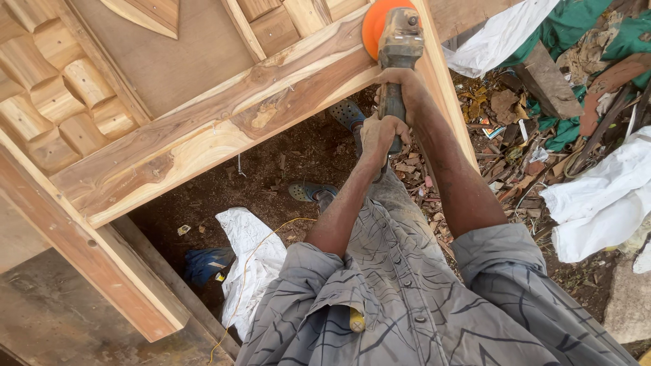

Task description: The person uses an angle grinder with an orange sanding disc to smooth the surface of a wooden panel featuring a heart and woven patterns. The person moves the tool along the frame and across the panel, generating sawdust.

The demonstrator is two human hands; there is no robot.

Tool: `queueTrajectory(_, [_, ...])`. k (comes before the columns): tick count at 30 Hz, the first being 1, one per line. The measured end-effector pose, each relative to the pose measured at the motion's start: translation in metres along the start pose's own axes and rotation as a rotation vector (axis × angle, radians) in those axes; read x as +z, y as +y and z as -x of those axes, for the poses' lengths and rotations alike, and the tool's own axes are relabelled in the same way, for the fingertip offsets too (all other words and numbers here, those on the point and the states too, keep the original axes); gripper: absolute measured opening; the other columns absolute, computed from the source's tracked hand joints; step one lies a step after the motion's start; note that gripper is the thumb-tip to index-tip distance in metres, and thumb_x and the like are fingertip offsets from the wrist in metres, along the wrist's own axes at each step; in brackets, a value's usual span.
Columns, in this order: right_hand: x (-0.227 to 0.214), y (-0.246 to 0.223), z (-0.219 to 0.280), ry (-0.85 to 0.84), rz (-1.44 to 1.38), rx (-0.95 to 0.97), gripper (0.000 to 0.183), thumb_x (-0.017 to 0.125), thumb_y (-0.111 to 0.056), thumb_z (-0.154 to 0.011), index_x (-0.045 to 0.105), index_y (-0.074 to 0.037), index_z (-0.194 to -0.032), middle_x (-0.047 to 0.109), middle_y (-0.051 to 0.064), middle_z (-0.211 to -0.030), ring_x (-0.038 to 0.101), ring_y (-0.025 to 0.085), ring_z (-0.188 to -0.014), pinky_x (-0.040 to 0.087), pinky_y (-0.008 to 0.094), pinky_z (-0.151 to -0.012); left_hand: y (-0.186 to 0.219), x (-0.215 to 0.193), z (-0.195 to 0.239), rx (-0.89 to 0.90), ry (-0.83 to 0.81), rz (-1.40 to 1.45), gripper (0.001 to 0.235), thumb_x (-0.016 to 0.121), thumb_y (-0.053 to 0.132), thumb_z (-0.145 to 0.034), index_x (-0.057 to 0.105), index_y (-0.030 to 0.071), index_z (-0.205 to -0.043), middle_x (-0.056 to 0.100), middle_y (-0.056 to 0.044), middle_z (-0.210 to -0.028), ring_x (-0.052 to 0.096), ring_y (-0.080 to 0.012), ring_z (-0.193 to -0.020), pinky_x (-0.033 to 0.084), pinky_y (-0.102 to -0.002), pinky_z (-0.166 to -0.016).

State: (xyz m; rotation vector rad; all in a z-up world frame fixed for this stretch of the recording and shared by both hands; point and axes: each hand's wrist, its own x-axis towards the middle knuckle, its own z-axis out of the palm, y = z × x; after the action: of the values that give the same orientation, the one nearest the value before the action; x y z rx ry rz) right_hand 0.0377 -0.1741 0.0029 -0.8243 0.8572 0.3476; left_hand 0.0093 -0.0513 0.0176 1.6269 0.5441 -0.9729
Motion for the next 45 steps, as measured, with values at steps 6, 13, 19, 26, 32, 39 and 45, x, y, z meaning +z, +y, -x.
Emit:
queueTrajectory(6, [-0.031, -0.001, 0.004, -0.004, -0.044, 0.002, 0.030, 0.069, -0.018, -0.079, 0.060, -0.004, -0.105, 0.067, 0.011, -0.078, 0.065, 0.022, -0.061, 0.058, 0.041, -0.054, 0.012, 0.022, 0.012, 0.034, 0.058, -0.346, 0.034, 0.078, 0.013, -0.049, 0.074, -0.001, -0.080, 0.071, -0.011, -0.070, 0.066, -0.0201, -0.060, 0.054, -0.030, -0.058])
queueTrajectory(13, [0.036, 0.008, -0.005, -0.107, 0.090, -0.033, 0.031, 0.071, -0.014, -0.078, 0.062, 0.000, -0.104, 0.064, 0.008, -0.076, 0.065, 0.018, -0.061, 0.058, 0.037, -0.053, -0.015, -0.021, -0.001, 0.086, 0.150, 0.163, 0.035, 0.070, 0.002, -0.055, 0.066, -0.007, -0.089, 0.067, -0.015, -0.072, 0.060, -0.0222, -0.055, 0.052, -0.035, -0.053])
queueTrajectory(19, [0.149, 0.040, 0.022, -0.259, 0.329, -0.057, 0.049, 0.077, -0.010, -0.067, 0.062, 0.002, -0.111, 0.069, 0.009, -0.079, 0.066, 0.017, -0.059, 0.057, 0.033, -0.054, -0.050, -0.113, 0.023, 0.148, 0.170, 0.611, 0.025, 0.060, -0.008, -0.062, 0.059, -0.005, -0.086, 0.064, -0.014, -0.069, 0.062, -0.0264, -0.054, 0.053, -0.037, -0.052])
queueTrajectory(26, [0.187, 0.056, 0.036, -0.317, 0.431, -0.048, 0.053, 0.078, -0.011, -0.063, 0.064, 0.001, -0.112, 0.070, 0.008, -0.080, 0.067, 0.016, -0.058, 0.058, 0.031, -0.054, -0.059, -0.147, 0.038, 0.135, 0.272, 0.620, 0.022, 0.058, -0.005, -0.063, 0.060, -0.006, -0.085, 0.064, -0.015, -0.067, 0.063, -0.0267, -0.051, 0.055, -0.038, -0.051])
queueTrajectory(32, [0.070, 0.018, -0.002, -0.155, 0.200, -0.037, 0.028, 0.073, -0.009, -0.074, 0.062, 0.003, -0.096, 0.063, 0.011, -0.071, 0.064, 0.020, -0.056, 0.056, 0.035, -0.049, -0.027, -0.048, -0.003, 0.069, 0.159, 0.335, 0.032, 0.064, -0.007, -0.054, 0.062, -0.007, -0.086, 0.061, -0.010, -0.063, 0.059, -0.0229, -0.047, 0.051, -0.036, -0.045])
queueTrajectory(39, [-0.027, -0.019, -0.017, -0.089, 0.061, -0.058, 0.030, 0.069, -0.020, -0.082, 0.058, 0.000, -0.102, 0.063, 0.011, -0.081, 0.067, 0.022, -0.066, 0.061, 0.039, -0.060, 0.011, 0.029, -0.007, 0.082, 0.127, -0.189, 0.045, 0.078, 0.017, -0.041, 0.073, -0.005, -0.080, 0.068, -0.010, -0.065, 0.065, -0.0202, -0.058, 0.055, -0.030, -0.056])
queueTrajectory(45, [0.042, 0.012, -0.011, -0.150, 0.187, -0.028, 0.034, 0.072, -0.015, -0.076, 0.062, 0.004, -0.102, 0.065, 0.010, -0.077, 0.065, 0.020, -0.060, 0.059, 0.037, -0.053, -0.011, -0.025, 0.004, 0.063, 0.168, 0.211, 0.026, 0.068, -0.001, -0.054, 0.065, -0.003, -0.080, 0.063, -0.008, -0.061, 0.059, -0.0208, -0.050, 0.049, -0.034, -0.046])
